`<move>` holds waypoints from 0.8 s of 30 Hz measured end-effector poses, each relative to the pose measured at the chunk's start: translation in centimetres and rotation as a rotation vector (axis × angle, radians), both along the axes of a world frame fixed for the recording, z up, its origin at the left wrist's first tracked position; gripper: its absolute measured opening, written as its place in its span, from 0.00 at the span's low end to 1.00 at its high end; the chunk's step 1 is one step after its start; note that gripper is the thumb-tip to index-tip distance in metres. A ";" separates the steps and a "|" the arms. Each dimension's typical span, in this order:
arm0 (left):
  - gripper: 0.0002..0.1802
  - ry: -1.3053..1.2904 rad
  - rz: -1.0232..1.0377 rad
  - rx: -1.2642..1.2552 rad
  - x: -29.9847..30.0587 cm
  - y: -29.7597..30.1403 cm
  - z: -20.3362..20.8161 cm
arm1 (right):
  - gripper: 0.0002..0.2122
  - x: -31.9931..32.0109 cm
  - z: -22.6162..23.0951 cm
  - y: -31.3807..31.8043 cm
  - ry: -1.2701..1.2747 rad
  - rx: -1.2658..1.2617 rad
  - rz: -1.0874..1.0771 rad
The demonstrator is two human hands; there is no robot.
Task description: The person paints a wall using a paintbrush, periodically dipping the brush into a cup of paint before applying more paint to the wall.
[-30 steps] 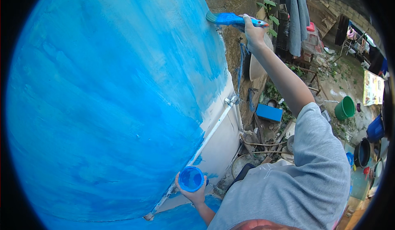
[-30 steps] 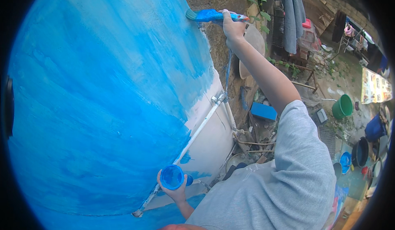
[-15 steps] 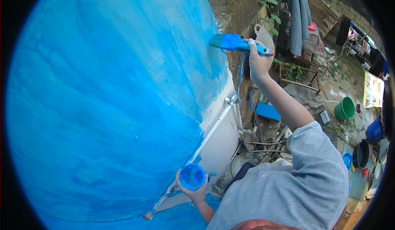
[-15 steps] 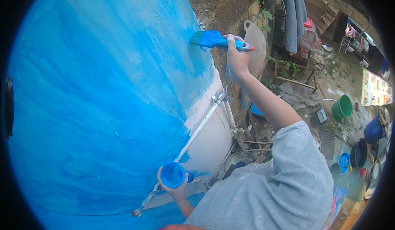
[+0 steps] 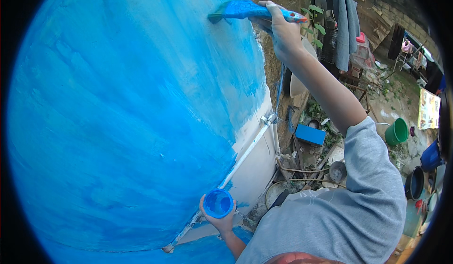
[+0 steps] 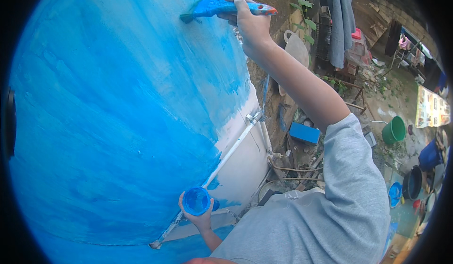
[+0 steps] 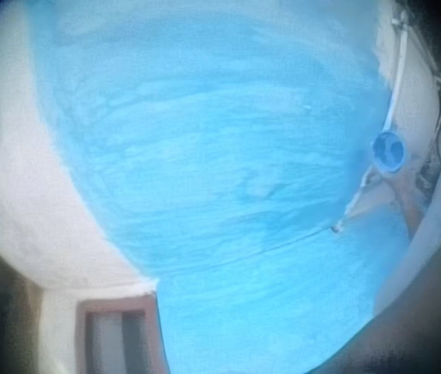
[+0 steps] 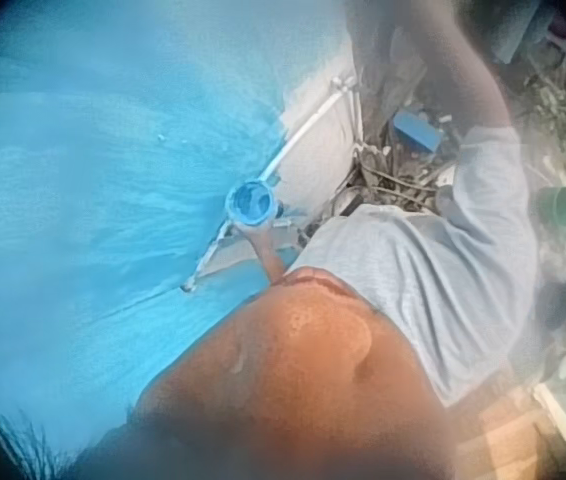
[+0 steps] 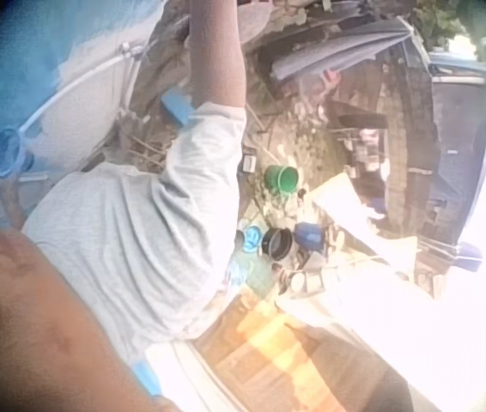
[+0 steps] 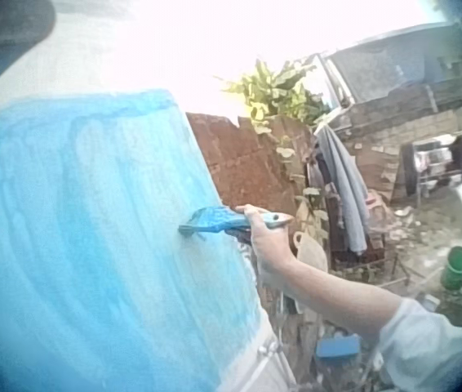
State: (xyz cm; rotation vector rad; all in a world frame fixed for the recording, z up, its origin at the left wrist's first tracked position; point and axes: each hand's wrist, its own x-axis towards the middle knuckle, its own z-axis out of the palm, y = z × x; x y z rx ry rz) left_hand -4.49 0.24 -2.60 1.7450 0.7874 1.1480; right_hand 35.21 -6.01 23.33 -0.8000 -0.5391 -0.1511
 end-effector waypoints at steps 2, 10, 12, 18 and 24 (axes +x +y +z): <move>0.51 0.009 0.003 0.011 0.2 -0.2 0.1 | 0.12 0.2 3.6 0.4 -0.040 0.091 0.051; 0.50 0.007 -0.018 -0.002 -0.4 -0.5 -0.6 | 0.13 -2.9 -12.6 3.0 0.026 0.000 -0.014; 0.50 -0.027 -0.001 -0.041 -0.8 -0.7 -0.8 | 0.15 -5.1 -19.1 1.7 0.250 -0.193 -0.037; 0.52 0.109 0.029 0.039 -1.7 -0.5 -0.7 | 0.13 -6.9 -30.7 -2.2 0.569 -0.189 -0.137; 0.52 0.110 0.018 0.019 -0.8 -0.6 -0.7 | 0.12 -5.0 -31.6 -0.3 0.524 -0.324 -0.123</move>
